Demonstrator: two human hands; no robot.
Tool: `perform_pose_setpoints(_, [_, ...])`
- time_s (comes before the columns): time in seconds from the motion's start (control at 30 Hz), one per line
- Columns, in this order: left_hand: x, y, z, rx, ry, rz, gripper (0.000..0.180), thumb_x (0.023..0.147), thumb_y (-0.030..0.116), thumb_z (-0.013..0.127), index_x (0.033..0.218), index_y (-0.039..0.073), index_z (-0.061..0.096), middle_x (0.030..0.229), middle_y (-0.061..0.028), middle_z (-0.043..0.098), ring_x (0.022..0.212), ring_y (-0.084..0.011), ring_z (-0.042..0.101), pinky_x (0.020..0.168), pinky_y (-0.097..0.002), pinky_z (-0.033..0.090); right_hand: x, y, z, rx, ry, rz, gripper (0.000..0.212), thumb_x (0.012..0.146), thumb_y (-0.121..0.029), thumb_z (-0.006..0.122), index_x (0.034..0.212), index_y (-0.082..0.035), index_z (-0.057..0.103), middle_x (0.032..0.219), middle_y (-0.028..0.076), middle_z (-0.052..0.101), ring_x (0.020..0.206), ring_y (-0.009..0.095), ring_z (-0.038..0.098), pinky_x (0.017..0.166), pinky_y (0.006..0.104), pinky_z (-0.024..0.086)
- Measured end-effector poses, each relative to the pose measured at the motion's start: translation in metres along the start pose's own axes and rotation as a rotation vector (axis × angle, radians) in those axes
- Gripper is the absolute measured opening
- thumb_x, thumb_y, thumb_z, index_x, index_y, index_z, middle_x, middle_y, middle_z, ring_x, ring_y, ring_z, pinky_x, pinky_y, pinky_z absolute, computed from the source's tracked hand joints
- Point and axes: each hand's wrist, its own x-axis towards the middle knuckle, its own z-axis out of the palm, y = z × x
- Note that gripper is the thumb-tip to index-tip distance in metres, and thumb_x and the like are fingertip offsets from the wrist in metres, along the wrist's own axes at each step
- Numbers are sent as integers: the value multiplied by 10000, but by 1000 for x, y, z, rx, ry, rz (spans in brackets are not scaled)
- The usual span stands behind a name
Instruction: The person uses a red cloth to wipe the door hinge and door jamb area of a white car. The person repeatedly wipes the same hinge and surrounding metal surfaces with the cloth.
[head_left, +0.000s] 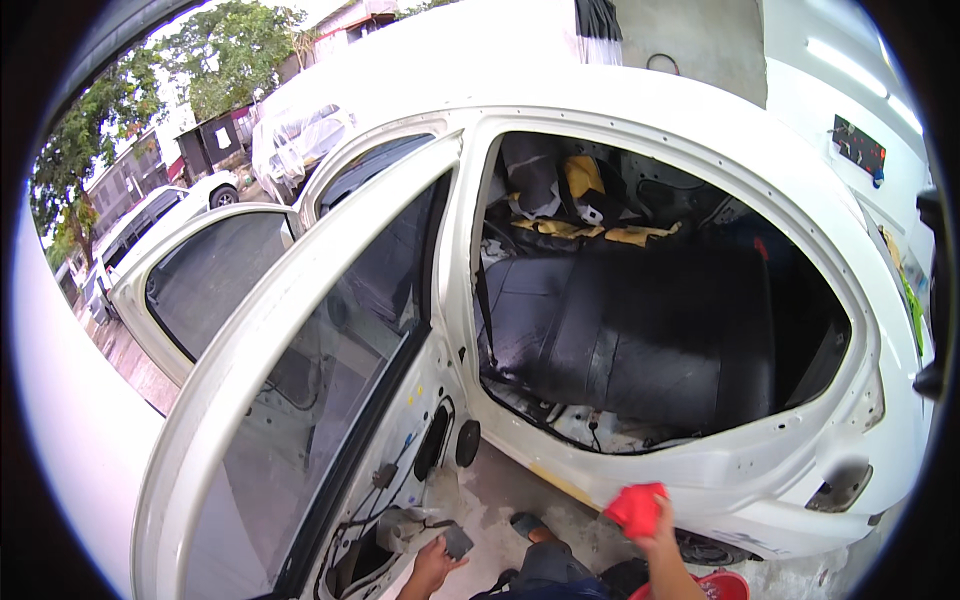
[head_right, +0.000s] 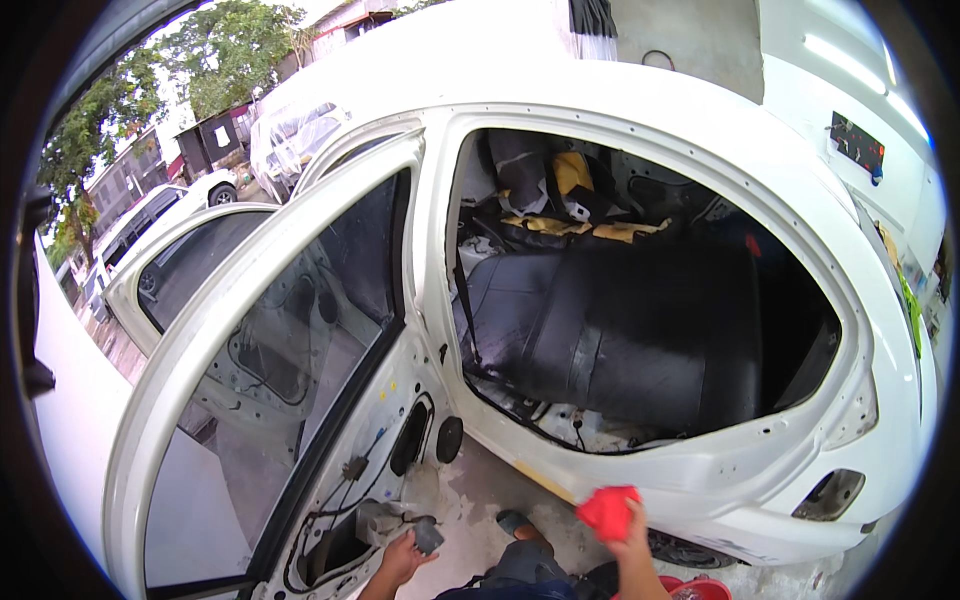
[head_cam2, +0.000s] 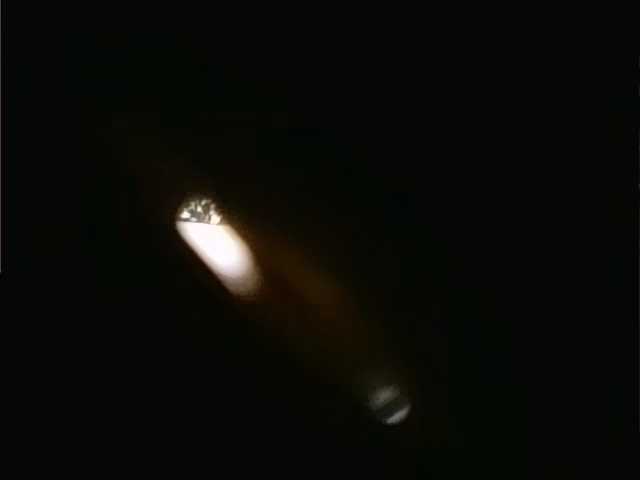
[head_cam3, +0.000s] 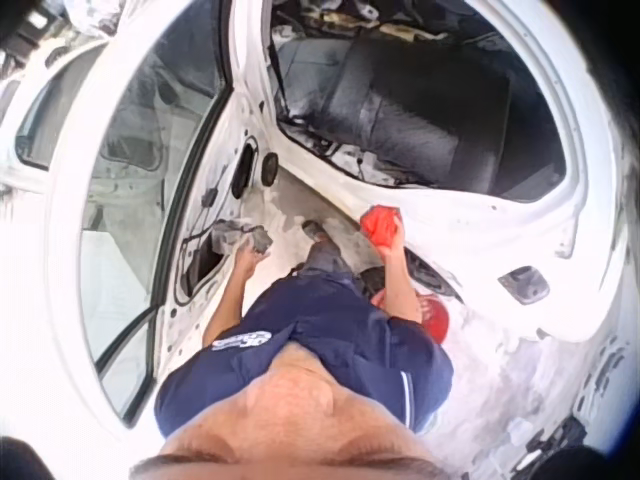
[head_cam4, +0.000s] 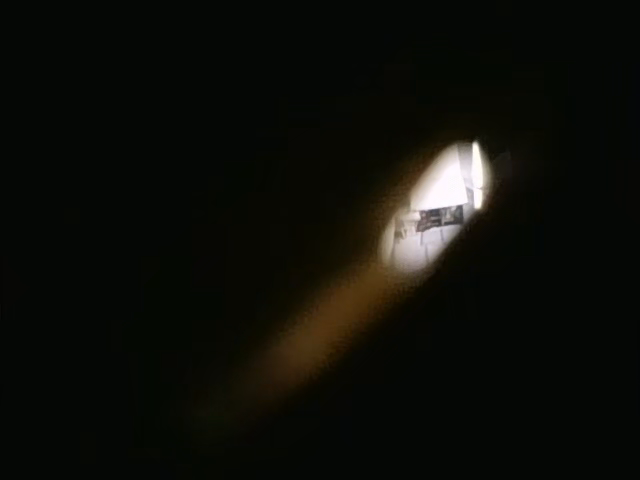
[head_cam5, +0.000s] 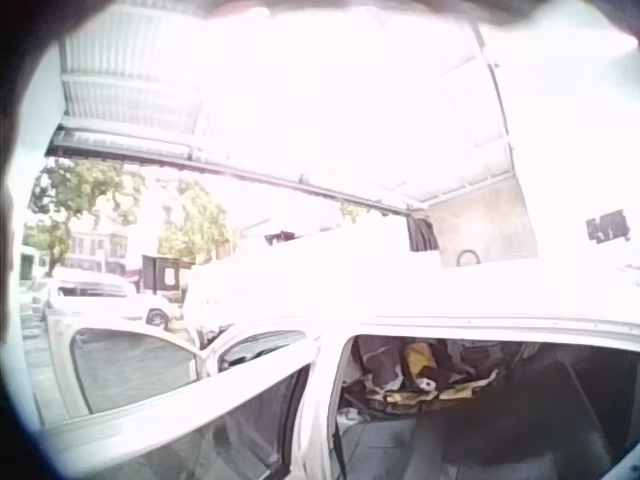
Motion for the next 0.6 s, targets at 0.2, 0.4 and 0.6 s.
perform_pose_setpoints(0.2, [-49, -62, -81, -180, 145, -164, 543, 1027, 408, 605, 1423, 45, 522, 1258, -137, 650, 1070, -284, 629, 931, -416, 567, 254, 108, 231, -226, -434, 212, 452, 898, -249, 673, 1291, -50, 573, 1200, 142, 689, 1062, 312, 692, 886, 452, 572])
perform_pose_setpoints(0.4, [-42, -42, -61, -383, 477, -66, 528, 1035, 394, 588, 1426, 46, 518, 1274, -139, 643, 1094, -291, 623, 947, -448, 556, 436, 217, 410, -299, -282, 5, 407, 867, -188, 691, 1251, -81, 609, 1103, 80, 699, 956, 238, 702, 806, 396, 575])
perform_pose_setpoints(0.6, [-22, 16, -12, -431, 586, -26, 514, 1044, 381, 571, 1429, 47, 513, 1291, -141, 636, 1117, -298, 616, 962, -479, 545, 495, 285, 402, -307, 198, 276, 384, 850, -161, 666, 1219, -53, 664, 1219, 117, 681, 1100, 283, 673, 917, 421, 551])
